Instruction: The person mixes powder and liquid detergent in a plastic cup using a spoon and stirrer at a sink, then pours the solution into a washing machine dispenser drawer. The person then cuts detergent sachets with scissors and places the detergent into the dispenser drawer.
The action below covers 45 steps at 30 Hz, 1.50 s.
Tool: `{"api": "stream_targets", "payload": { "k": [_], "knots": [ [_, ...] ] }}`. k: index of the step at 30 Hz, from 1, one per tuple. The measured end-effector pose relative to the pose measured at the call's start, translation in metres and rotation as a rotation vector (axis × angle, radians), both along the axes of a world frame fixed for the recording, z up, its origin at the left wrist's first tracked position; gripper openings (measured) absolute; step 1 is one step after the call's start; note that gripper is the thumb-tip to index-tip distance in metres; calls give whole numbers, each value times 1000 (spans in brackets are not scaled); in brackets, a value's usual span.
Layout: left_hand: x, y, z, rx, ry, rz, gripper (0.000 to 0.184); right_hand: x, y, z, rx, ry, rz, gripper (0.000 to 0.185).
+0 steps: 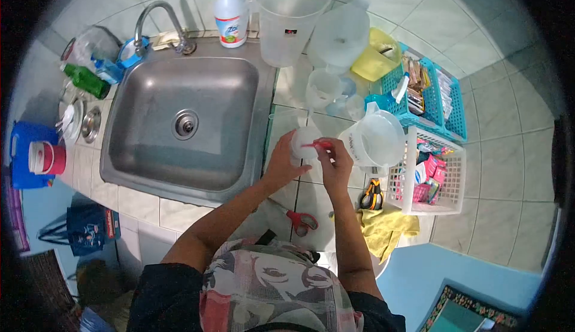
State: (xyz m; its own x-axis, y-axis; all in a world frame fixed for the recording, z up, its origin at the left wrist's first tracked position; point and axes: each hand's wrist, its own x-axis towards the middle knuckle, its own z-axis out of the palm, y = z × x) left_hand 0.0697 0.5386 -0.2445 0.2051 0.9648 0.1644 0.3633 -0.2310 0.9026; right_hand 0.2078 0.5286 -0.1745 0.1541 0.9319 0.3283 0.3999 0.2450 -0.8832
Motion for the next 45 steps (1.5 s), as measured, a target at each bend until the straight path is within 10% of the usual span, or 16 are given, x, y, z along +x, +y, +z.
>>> {"api": "stream_targets", "payload": {
  "k": [45],
  "knots": [
    [-19,5,-3,-138,-32,-73,78,-9,-3,8,-51,-1,100,13]
  ]
}}
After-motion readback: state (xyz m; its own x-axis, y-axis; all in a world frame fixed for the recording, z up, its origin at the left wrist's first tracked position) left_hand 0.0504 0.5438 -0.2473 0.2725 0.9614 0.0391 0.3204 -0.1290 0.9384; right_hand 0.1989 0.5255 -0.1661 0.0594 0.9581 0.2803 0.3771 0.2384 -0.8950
